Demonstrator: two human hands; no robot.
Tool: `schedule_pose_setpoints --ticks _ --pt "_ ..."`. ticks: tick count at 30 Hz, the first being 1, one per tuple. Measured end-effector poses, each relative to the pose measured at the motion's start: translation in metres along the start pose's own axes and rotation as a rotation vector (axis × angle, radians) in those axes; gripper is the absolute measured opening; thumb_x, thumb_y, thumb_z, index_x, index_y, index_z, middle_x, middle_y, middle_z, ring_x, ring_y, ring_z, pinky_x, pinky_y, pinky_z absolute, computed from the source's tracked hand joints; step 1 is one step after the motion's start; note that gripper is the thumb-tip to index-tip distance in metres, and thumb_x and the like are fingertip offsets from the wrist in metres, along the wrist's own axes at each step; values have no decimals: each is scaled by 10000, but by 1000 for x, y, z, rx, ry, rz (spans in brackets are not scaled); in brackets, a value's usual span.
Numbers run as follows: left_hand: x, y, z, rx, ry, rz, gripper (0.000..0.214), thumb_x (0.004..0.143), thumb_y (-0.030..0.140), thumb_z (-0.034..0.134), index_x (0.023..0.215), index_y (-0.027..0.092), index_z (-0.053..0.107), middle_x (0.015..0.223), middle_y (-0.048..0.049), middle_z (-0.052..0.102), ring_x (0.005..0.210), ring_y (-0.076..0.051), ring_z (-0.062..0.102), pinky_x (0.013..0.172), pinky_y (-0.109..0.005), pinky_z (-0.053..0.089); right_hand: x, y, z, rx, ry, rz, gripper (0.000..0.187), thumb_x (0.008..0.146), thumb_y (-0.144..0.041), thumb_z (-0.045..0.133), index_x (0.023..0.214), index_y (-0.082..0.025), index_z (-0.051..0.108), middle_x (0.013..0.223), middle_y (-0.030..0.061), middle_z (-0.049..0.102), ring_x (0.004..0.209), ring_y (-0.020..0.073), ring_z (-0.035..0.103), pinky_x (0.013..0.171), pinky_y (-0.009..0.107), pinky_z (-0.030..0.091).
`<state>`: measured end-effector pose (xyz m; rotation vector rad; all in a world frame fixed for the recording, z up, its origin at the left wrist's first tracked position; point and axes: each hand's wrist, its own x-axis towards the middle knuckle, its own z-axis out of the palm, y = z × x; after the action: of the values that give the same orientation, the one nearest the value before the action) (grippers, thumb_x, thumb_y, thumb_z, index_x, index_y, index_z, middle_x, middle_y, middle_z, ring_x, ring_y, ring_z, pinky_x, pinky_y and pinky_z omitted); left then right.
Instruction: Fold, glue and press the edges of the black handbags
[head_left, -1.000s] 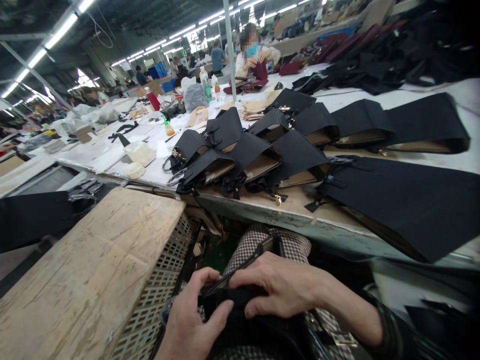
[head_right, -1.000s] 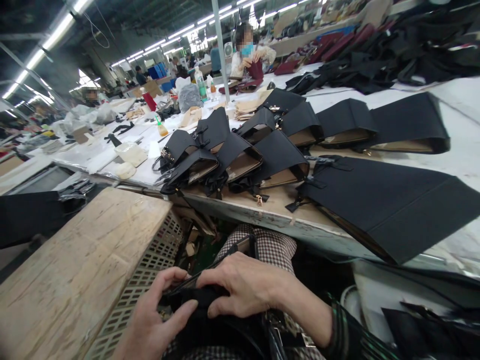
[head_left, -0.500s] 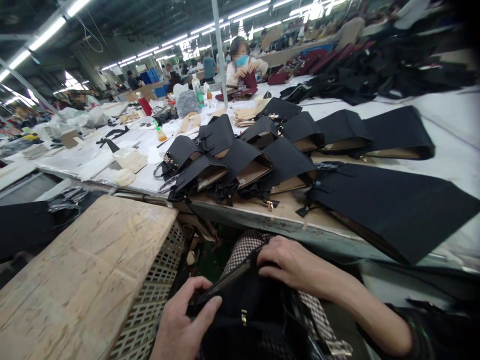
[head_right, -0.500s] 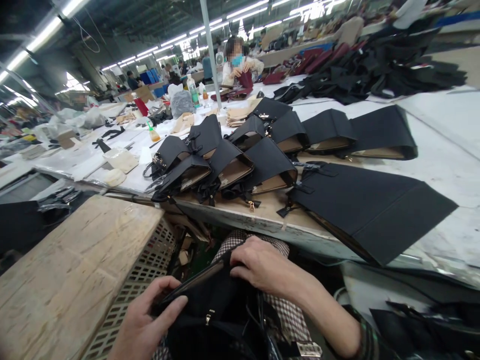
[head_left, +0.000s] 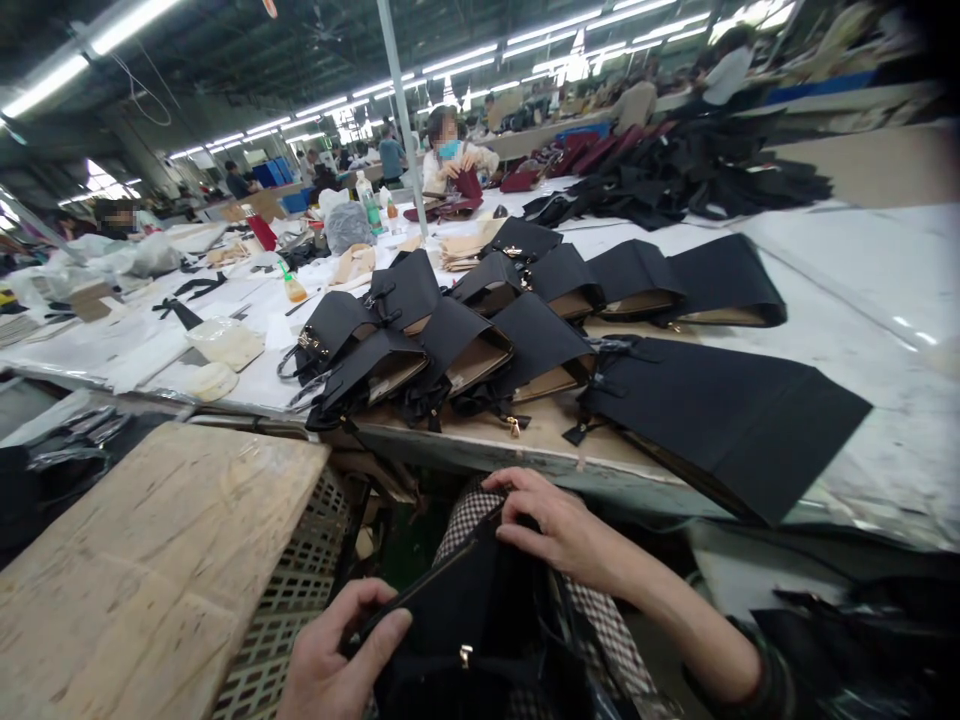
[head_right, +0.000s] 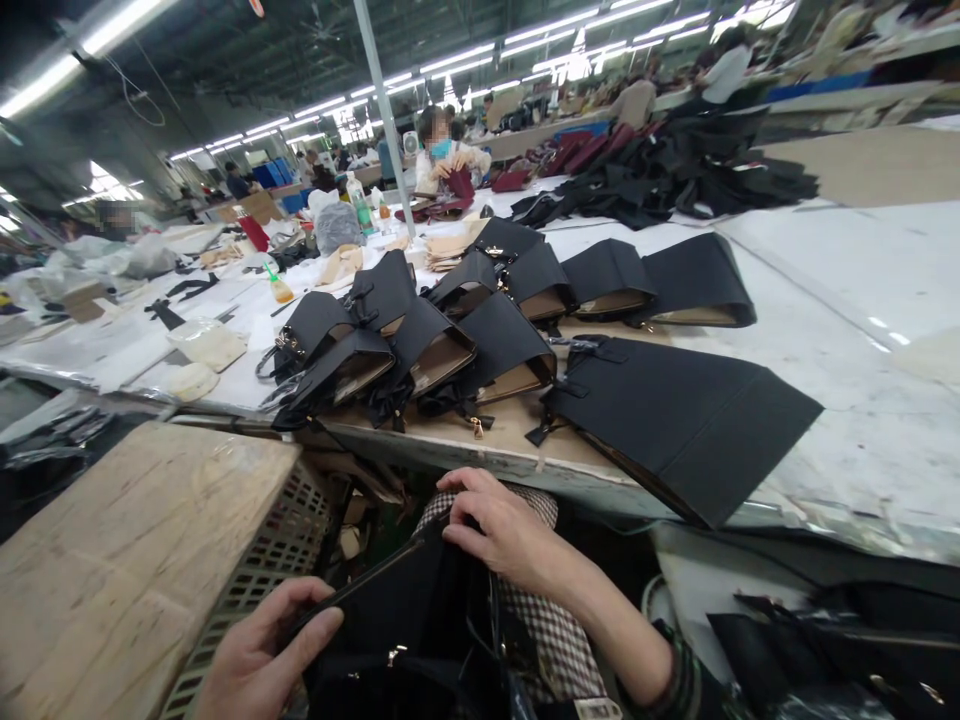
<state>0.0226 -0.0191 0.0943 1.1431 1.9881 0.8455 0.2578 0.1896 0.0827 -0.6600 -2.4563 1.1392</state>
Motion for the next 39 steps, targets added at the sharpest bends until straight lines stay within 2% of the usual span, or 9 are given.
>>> schedule_pose_setpoints --ticks 3,6,9,11,18,24,31,35,39 --pt "1 2 -2 8 -23 4 365 855 554 600 918 203 676 751 2 647 674 -152 596 606 -195 474 2 4 3 11 -16 3 149 958 -206 596 812 -212 570 1270 18 619 1127 209 573 968 337 419" --pt "0 6 -1 6 -26 -4 361 850 552 607 906 203 683 763 -1 659 691 -155 605 619 -195 476 3 8 8 -30 10 11 117 953 -218 592 836 -220 583 1066 15 697 988 214 615 886 339 443" --pt "-1 10 0 -8 44 -11 334 829 530 642 877 204 693 751 5 660 699 -154 599 637 -195 467 3 10 12 -65 38 22 90 947 -223 588 857 -222 602 952 14 700 896 214 617 834 335 442" --pt "-1 12 1 -27 67 -27 319 820 515 656 868 202 696 736 8 655 686 -150 587 625 -197 455 3 10 14 -60 42 22 93 937 -220 592 845 -225 599 951 10 700 884 209 619 826 330 436" --pt "2 22 -4 -92 0 -95 312 822 488 668 918 195 712 803 -11 686 751 -170 616 656 -215 452 2 12 19 -47 60 55 137 910 -217 599 777 -230 571 973 -19 711 907 202 632 828 328 423" --pt "9 15 -5 -1 -41 33 257 907 450 588 939 229 714 903 3 693 856 -165 623 758 -216 440 1 10 26 -65 101 100 149 899 -237 592 752 -226 565 980 -19 713 917 203 632 837 335 423" --pt "16 9 0 65 -8 82 270 925 444 563 851 212 680 791 18 627 760 -144 571 685 -215 399 0 12 31 -93 135 149 137 887 -276 561 758 -232 576 912 -1 712 881 220 632 812 351 434" --pt "22 15 -6 92 -59 106 247 917 424 580 871 214 704 819 11 650 787 -150 590 712 -224 402 0 14 35 -103 143 174 151 881 -301 544 750 -233 574 913 7 712 878 228 631 807 358 438" --pt "27 17 -8 169 -93 179 292 923 415 564 799 196 712 770 0 620 749 -152 585 700 -243 390 0 15 37 -93 141 175 155 882 -307 539 752 -234 580 900 11 712 867 227 626 804 356 441"
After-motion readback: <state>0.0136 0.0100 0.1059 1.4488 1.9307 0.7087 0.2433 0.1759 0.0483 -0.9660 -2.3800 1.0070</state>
